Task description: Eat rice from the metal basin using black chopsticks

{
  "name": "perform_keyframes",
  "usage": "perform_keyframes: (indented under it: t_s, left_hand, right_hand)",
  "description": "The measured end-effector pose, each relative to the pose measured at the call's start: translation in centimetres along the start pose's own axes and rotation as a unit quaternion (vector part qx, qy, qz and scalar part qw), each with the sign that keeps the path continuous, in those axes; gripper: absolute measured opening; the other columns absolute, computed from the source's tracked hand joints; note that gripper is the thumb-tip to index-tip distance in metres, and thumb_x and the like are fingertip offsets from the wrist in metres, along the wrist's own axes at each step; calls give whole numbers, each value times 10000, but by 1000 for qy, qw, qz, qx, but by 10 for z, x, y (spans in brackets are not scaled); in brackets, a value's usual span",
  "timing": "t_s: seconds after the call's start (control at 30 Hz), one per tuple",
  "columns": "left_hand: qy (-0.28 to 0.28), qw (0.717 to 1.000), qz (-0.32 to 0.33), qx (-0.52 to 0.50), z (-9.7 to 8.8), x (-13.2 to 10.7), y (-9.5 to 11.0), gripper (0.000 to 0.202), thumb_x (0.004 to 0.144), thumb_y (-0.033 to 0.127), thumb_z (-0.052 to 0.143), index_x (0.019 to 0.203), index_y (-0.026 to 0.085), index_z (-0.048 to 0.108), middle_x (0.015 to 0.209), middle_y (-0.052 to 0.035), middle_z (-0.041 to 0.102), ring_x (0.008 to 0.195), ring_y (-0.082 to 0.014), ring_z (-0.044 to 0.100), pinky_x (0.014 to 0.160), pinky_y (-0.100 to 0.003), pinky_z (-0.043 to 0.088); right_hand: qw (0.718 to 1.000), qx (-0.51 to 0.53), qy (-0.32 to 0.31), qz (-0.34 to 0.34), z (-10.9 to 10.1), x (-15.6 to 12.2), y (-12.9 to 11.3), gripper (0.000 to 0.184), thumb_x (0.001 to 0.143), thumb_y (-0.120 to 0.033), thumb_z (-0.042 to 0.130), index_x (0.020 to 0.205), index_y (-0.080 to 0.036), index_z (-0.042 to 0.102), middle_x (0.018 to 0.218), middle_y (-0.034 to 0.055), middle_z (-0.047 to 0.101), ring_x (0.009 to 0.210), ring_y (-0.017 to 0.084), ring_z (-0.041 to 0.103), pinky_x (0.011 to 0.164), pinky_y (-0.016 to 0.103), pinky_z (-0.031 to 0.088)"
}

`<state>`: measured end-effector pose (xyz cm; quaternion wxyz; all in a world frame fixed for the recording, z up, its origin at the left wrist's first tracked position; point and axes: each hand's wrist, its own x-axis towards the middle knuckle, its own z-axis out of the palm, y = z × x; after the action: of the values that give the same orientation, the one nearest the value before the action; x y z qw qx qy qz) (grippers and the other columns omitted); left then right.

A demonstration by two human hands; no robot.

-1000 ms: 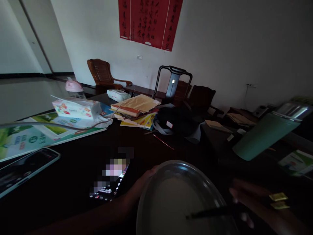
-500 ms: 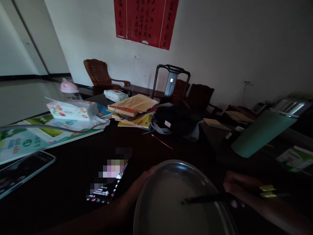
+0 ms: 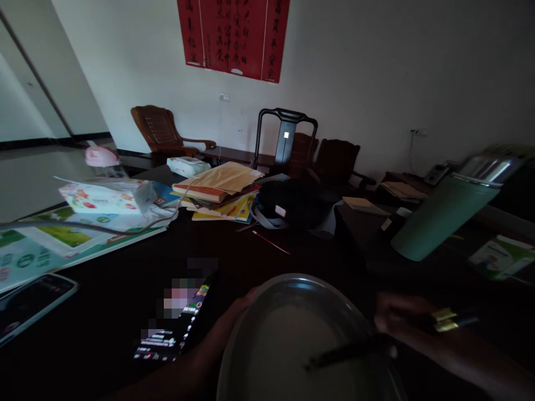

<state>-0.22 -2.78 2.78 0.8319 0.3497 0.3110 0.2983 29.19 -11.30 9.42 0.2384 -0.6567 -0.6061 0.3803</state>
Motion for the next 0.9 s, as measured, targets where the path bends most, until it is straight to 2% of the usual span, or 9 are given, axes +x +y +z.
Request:
perform_keyframes:
  t_s: [0.07,0.13,0.23,0.37,0.5,0.6,0.7,0.8,0.9]
  left_hand:
    - [1,1000,-6,9,0,-2,0,305,776,546,708,850,258,776,967,-53,736,1254,-337,498,1142,-474,278]
    - [4,1000,-6,19,4,-8,3,325,809,552,668,905,262,777,1030,-62,728,1293,-346,462,1153,-488,256]
    - [9,999,15,37,15,-18,11,317,861,530,615,947,273,779,1117,-57,709,1330,-327,427,1166,-458,243]
    - [-23,999,18,46,12,-15,10,358,879,513,597,1088,267,752,1180,-70,688,1313,-325,451,1145,-458,289]
    - [-41,999,3,29,-11,-1,-6,475,873,563,593,1219,254,694,1234,-82,665,1281,-341,483,1129,-487,306]
    - [0,999,-12,34,-18,1,-12,469,873,568,592,1213,262,694,1208,-81,677,1294,-347,467,1150,-511,248]
    - [32,999,-15,42,-8,-2,-6,417,837,563,629,1094,257,747,1172,-79,690,1301,-359,454,1157,-512,228]
    - [4,999,0,47,8,-10,8,353,855,537,608,1015,267,770,1151,-73,697,1317,-343,439,1157,-484,245]
    - [-32,997,29,61,14,-17,16,332,896,507,563,1044,286,761,1166,-65,690,1327,-319,431,1160,-465,250]
  right_hand:
    - [999,7,5,51,5,-9,0,299,779,-517,643,639,-253,652,666,-2,681,678,193,659,647,283,500]
    - [992,34,45,109,17,-13,-7,221,672,-493,710,745,-285,720,852,20,742,841,246,687,726,314,522]
    - [999,26,19,43,26,-4,-16,213,751,-474,650,694,-271,681,728,5,699,782,224,674,697,296,504]
    - [998,27,46,-29,15,11,-5,319,871,-474,573,653,-241,586,602,-40,586,636,152,605,613,245,460]
    - [996,77,34,22,14,-1,9,327,807,-545,639,691,-241,672,679,-4,673,654,180,640,602,269,493]
    - [993,49,87,60,19,-9,6,358,727,-594,699,859,-264,740,861,37,739,825,243,679,718,315,536]
    - [998,1,60,2,20,-1,-3,332,827,-549,601,698,-247,647,672,-8,635,712,192,635,660,274,513]
    - [998,18,41,-37,23,6,-7,350,870,-497,533,631,-242,520,594,-41,502,639,156,587,604,236,490]
    - [999,25,25,-23,30,5,-5,274,835,-477,569,679,-253,568,652,-24,576,699,176,622,651,256,505]
